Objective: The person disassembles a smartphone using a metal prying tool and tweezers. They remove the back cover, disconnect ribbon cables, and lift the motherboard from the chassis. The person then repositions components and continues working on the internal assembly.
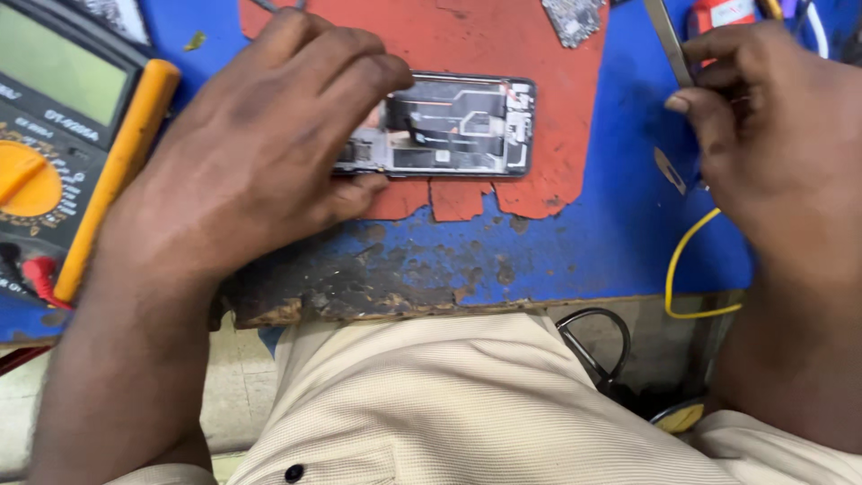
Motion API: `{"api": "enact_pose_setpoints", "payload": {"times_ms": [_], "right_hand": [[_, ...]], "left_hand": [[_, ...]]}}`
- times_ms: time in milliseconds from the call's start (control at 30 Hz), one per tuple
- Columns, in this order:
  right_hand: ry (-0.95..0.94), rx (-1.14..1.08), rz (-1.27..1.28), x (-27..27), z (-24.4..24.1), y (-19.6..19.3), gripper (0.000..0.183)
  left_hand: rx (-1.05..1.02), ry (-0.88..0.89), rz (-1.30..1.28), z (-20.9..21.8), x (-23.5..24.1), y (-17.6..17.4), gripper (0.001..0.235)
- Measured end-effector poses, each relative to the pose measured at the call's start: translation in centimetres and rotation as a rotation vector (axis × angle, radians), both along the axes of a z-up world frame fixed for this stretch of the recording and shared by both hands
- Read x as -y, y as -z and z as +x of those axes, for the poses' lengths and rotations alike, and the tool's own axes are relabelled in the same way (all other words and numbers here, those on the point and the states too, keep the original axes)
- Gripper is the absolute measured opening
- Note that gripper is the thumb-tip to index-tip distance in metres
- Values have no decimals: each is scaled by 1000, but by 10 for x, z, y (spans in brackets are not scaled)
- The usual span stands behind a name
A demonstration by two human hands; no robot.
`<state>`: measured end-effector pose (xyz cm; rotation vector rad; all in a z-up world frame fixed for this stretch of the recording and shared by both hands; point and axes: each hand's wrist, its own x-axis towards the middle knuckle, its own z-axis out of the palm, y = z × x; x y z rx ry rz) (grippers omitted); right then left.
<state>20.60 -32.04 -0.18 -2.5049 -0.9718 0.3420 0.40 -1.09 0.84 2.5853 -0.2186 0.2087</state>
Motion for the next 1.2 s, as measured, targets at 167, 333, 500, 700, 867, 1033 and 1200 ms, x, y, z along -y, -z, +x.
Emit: {"api": "enact_pose_setpoints", "payload": {"times_ms": [167,333,500,700,867,1033,1200], "right_hand": [[-274,507,-17,10,-8,-2,24],[-145,426,-109,23,-33,-10,15],[-40,348,-248,32,-52,-12,14],[-38,161,-435,33,-44,-13,24],[-30,85,-530,31,-44,-13,28],[87,-121,-451,32,-43,-15,32],[-49,-41,-675,29,-36,-18,28]], "left_hand": [[-68,-3,-45,0,-1,-2,71],[-120,2,-154,-3,-7,-3,72],[-102,58,-133,1,-7,-3,73],[-98,23,-111,1,-5,-5,83],[-29,-97,-53,-11,-1,-9,82],[-5,-207,-66,-33,3,-15,80],[3,-356,-176,-48,19,-3,71]]}}
